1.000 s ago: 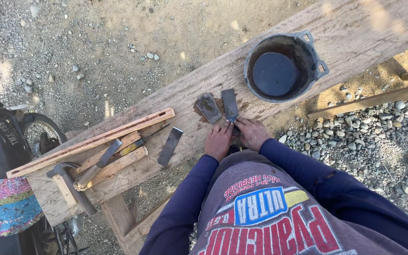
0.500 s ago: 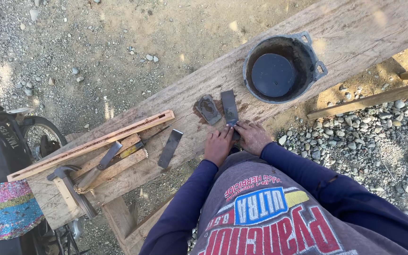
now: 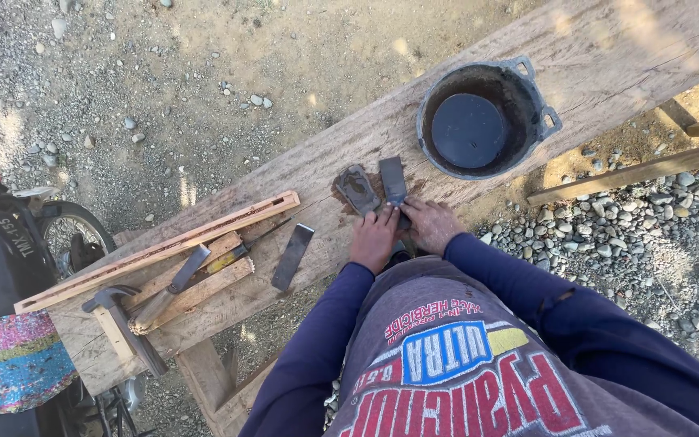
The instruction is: Sharpening a metal blade using a sharpening stone and oil.
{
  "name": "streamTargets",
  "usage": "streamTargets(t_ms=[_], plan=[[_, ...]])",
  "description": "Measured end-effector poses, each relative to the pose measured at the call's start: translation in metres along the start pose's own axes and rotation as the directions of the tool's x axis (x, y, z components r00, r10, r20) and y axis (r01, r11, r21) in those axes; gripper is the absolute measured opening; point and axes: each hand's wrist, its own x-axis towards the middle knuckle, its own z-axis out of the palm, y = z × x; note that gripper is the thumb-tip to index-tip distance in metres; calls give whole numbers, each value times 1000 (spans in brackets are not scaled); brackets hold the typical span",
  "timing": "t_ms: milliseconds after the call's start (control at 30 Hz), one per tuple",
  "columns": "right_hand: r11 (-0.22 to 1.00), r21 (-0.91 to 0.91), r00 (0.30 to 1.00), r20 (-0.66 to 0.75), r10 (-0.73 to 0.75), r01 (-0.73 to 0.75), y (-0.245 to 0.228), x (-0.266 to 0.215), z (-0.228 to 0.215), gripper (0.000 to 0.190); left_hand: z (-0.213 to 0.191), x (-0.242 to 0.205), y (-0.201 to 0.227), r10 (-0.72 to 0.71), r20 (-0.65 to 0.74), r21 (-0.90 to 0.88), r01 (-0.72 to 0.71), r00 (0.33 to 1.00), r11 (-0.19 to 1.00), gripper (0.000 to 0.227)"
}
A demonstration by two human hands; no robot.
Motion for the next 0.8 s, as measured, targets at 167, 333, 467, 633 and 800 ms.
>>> streamTargets(t_ms=[167, 333, 467, 633, 800], plan=[[999, 15, 999, -37, -35, 35, -1, -16, 11, 66, 6, -19, 5, 30, 15, 12, -30, 999, 999, 58], [1000, 31, 1000, 4, -3, 3, 8, 15, -1, 65, 0, 11, -6, -2, 21, -22, 3, 1000, 1000, 55], [1000, -8, 1000, -1, -9, 9, 11, 26, -9, 64, -5, 26, -12, -9, 22, 1, 9, 1000, 1000, 53], [1000, -21, 999, 49, 13, -12, 0, 2, -9, 63, 4, -2, -3, 37, 11, 76, -38, 999, 996, 56], [999, -5, 999, -14, -40, 39, 0, -8, 8, 66, 8, -13, 0, 13, 46, 2, -13, 999, 1000, 57]])
